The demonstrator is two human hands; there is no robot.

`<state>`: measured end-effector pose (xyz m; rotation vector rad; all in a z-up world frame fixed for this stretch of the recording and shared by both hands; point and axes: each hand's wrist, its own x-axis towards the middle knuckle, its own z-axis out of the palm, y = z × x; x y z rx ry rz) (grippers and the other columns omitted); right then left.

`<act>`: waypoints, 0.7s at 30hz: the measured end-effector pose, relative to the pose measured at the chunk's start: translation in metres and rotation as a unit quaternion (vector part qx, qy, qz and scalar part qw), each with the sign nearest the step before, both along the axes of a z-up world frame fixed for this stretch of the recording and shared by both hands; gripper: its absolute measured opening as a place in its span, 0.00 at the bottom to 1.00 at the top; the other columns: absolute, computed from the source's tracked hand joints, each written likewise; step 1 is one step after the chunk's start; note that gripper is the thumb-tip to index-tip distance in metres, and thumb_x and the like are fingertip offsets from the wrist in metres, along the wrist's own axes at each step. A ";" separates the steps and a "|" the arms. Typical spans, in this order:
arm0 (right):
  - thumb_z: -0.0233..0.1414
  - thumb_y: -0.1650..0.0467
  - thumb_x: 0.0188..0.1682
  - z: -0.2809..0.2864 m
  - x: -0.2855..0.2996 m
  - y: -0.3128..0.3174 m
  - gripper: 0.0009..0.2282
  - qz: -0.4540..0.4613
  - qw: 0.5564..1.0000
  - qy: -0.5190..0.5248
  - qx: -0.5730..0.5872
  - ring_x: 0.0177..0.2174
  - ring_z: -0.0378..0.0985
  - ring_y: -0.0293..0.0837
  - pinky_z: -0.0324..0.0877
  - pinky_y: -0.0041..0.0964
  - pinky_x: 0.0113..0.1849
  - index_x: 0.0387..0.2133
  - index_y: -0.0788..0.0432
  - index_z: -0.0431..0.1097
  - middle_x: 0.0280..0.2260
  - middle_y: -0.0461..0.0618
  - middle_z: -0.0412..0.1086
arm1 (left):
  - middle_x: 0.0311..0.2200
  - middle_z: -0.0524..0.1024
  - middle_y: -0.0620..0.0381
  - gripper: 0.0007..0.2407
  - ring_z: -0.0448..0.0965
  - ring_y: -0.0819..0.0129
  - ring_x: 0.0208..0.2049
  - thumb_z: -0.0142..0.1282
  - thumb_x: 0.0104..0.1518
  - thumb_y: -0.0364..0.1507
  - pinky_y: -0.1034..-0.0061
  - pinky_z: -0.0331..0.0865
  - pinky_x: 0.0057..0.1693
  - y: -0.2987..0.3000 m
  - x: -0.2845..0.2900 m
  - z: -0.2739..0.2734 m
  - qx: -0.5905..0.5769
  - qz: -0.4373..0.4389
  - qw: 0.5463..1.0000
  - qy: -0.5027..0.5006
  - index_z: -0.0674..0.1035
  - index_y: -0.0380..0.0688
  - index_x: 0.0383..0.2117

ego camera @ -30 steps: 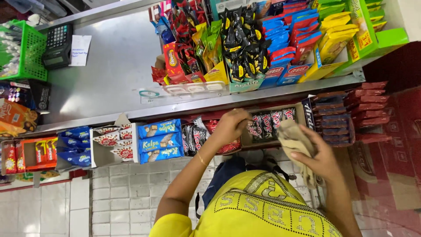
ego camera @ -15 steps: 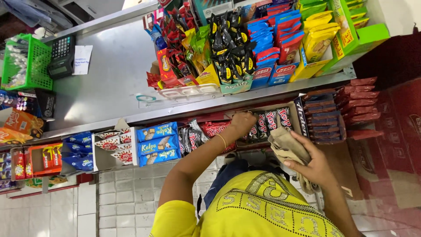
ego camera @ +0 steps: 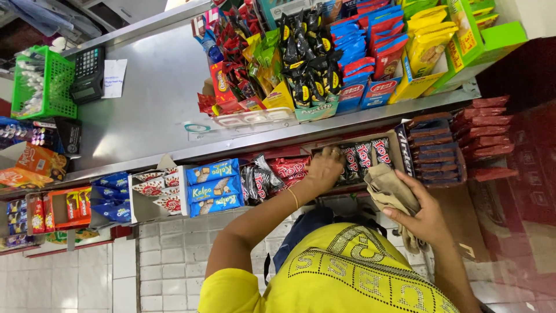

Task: The recorder is cleaning and organizing snack bars and chocolate boxes on a checkout counter shelf using a cloth.

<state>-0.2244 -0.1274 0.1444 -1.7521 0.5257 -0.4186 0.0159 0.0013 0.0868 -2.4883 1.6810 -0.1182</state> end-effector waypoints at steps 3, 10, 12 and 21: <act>0.71 0.74 0.27 -0.001 0.007 0.008 0.39 0.005 1.000 -0.017 -0.006 0.57 0.69 0.48 0.59 0.47 0.59 0.61 0.56 0.69 0.55 0.57 0.72 | 0.30 0.80 0.53 0.07 0.78 0.55 0.37 0.55 0.52 0.27 0.64 0.69 0.38 0.018 0.000 -0.043 0.006 -0.021 1.000 -0.010 0.85 0.49 0.32; 0.66 0.75 0.30 0.016 0.016 0.006 0.41 0.049 0.996 0.066 -0.017 0.48 0.79 0.51 0.74 0.42 0.48 0.64 0.59 0.60 0.57 0.59 0.71 | 0.31 0.77 0.48 0.07 0.74 0.49 0.33 0.55 0.48 0.24 0.59 0.68 0.38 0.056 0.007 0.039 -0.204 0.020 0.967 0.154 0.78 0.43 0.32; 0.66 0.76 0.30 0.014 0.017 0.008 0.41 0.044 0.997 0.065 -0.014 0.50 0.77 0.51 0.73 0.43 0.49 0.64 0.60 0.60 0.59 0.59 0.68 | 0.23 0.76 0.47 0.03 0.73 0.48 0.25 0.55 0.45 0.23 0.59 0.65 0.34 0.084 0.014 0.066 -0.273 0.058 0.948 0.154 0.76 0.41 0.25; 0.66 0.76 0.29 0.000 0.032 0.019 0.42 0.076 0.995 0.068 -0.013 0.49 0.78 0.51 0.74 0.43 0.48 0.65 0.56 0.60 0.57 0.58 0.71 | 0.42 0.71 0.45 0.17 0.73 0.45 0.40 0.62 0.50 0.32 0.56 0.72 0.38 0.188 0.026 0.033 -0.225 0.413 0.877 0.094 0.79 0.44 0.47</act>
